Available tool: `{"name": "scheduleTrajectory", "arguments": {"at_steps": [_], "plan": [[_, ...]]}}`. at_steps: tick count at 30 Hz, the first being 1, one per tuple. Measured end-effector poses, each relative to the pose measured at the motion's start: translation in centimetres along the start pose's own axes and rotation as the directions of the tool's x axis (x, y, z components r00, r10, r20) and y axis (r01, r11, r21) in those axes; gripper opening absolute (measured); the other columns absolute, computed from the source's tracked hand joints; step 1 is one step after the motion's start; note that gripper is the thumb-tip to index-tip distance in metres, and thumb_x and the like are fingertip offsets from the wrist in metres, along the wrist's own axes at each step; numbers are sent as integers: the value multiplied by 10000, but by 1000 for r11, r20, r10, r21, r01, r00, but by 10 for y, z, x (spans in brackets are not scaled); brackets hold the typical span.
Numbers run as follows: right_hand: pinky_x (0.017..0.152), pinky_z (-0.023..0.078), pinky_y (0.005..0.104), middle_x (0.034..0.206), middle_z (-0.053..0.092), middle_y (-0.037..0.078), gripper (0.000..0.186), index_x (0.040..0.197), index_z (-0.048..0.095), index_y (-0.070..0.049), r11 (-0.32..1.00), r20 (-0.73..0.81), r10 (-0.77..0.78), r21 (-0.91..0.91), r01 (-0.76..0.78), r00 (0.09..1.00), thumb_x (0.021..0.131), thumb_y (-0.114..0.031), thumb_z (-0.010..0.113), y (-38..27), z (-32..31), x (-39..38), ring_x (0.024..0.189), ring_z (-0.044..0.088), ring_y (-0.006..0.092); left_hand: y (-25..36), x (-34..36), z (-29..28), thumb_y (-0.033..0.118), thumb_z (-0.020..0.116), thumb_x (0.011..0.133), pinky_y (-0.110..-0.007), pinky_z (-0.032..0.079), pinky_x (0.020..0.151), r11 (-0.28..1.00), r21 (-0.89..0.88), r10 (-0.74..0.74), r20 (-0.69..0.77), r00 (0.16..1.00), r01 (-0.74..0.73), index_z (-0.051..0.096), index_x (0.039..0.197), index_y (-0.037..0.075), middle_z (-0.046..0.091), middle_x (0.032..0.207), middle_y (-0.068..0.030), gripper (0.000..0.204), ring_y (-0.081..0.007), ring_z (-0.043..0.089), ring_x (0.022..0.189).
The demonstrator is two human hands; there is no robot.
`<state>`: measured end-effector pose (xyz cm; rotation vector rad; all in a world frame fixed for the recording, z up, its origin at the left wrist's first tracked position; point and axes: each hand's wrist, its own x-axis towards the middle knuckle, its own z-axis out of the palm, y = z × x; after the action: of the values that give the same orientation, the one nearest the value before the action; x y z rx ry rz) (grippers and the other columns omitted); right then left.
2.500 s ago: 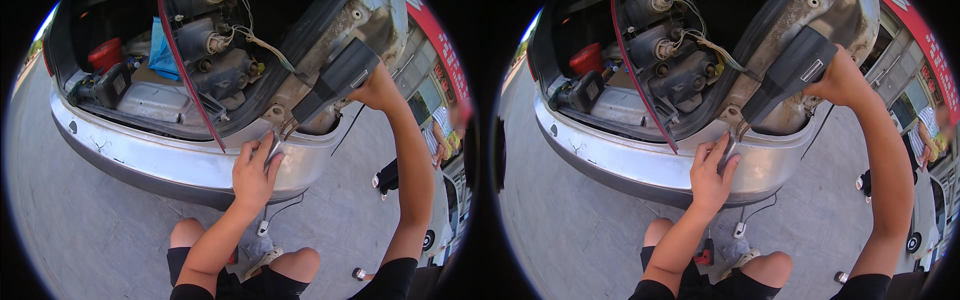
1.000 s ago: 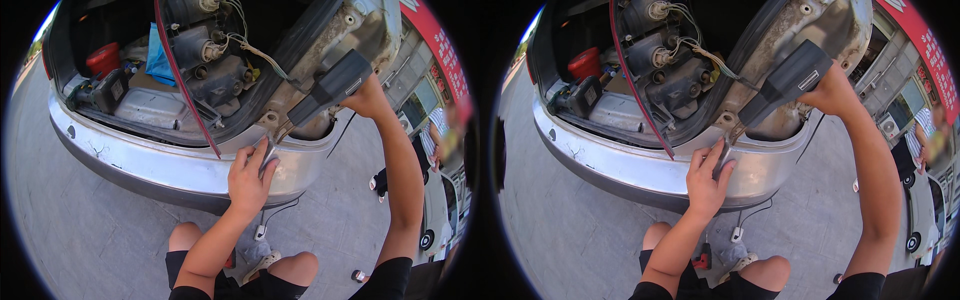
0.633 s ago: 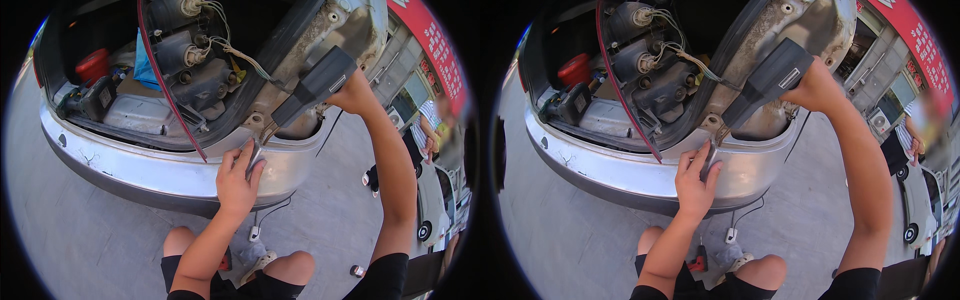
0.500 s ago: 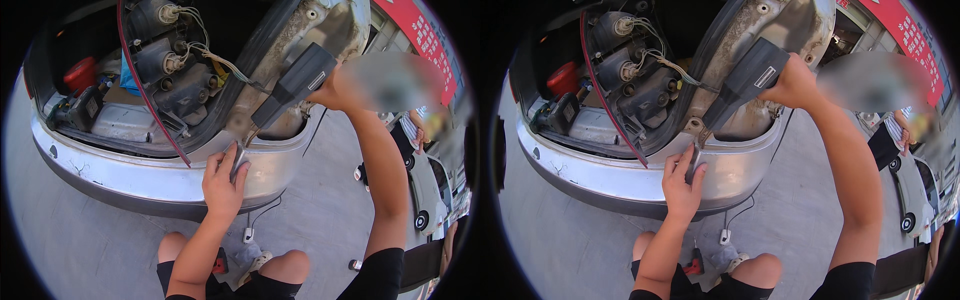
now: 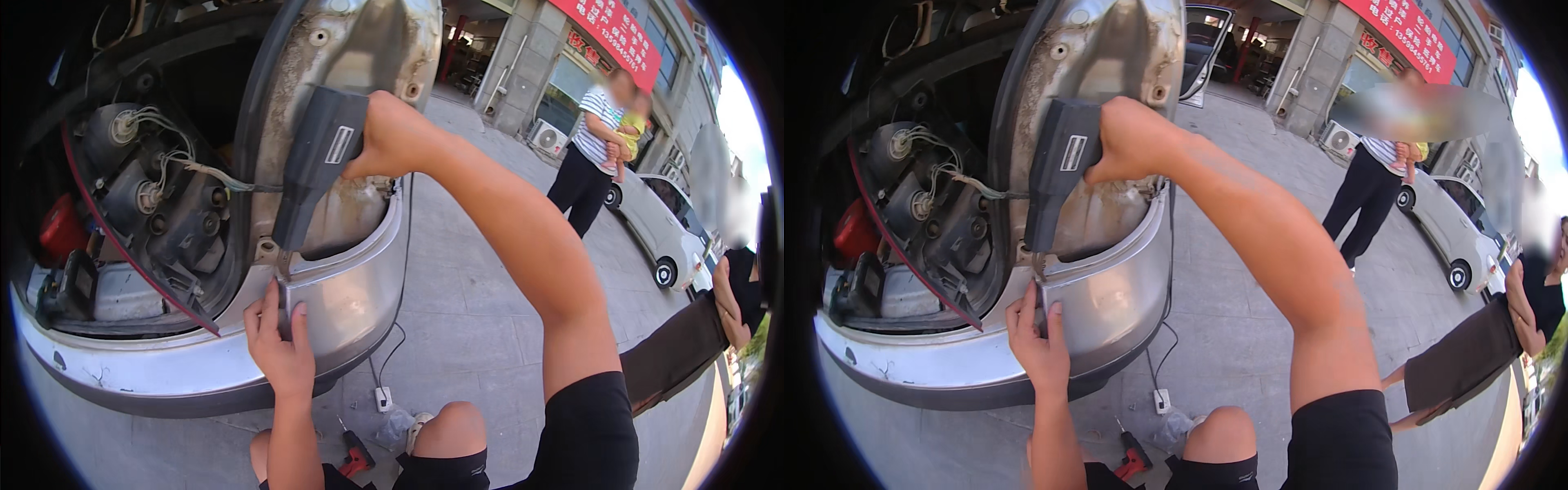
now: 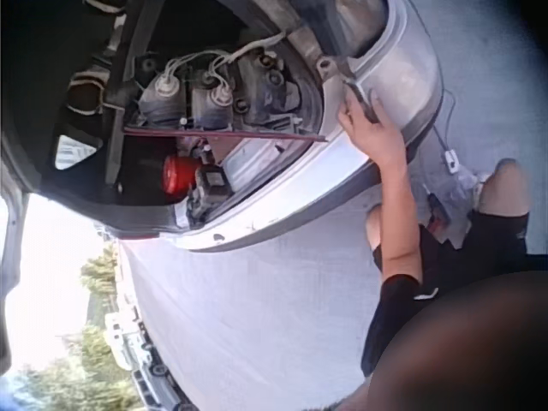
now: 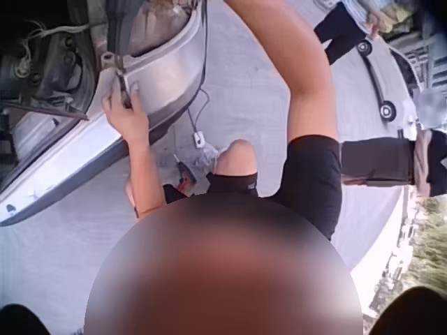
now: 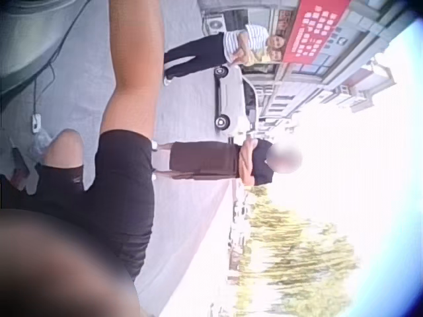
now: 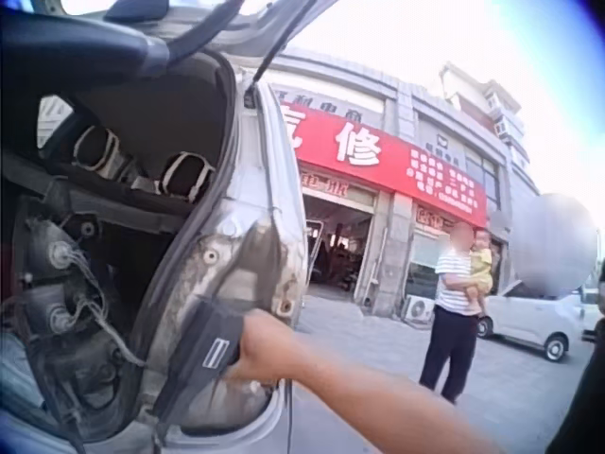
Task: The person sits on the ground and uses a heat gun to apply heat to the rear bumper of a silver car. They then use a metal tool to press and smooth the heated area, likely to fix a dent or seam. The person repeats this process on different sections of the bumper.
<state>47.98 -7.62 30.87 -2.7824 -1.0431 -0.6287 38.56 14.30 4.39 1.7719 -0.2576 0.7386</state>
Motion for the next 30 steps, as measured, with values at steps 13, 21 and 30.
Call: {"name": "scheduleTrajectory", "arguments": {"at_steps": [13, 21, 30], "plan": [[717, 552, 422, 789, 695, 205, 349, 965, 720, -1, 997, -81, 50, 66, -45, 995, 688, -171, 848, -4, 6, 6, 678, 583, 369, 0, 0, -7, 134, 803, 921, -296, 465, 699, 999, 8, 36, -24, 999, -36, 672, 1419, 50, 592, 1070, -80, 522, -189, 542, 839], [723, 555, 430, 807, 695, 222, 354, 962, 718, 7, 993, -56, 118, 26, -117, 991, 684, -167, 853, -9, 3, 2, 696, 584, 403, 3, -1, -7, 166, 798, 927, -356, 513, 793, 1000, -9, -14, 12, 1000, 14, 663, 1431, 64, 602, 1097, -115, 532, -266, 604, 914], [705, 560, 431, 792, 694, 234, 337, 935, 741, 12, 986, -44, 162, 42, -160, 986, 679, -170, 863, -12, 1, -5, 677, 615, 391, -1, -1, -4, 128, 798, 923, -306, 475, 716, 999, -20, 49, -24, 998, -50, 669, 1416, 39, 597, 1080, -90, 518, -207, 566, 857]]}}
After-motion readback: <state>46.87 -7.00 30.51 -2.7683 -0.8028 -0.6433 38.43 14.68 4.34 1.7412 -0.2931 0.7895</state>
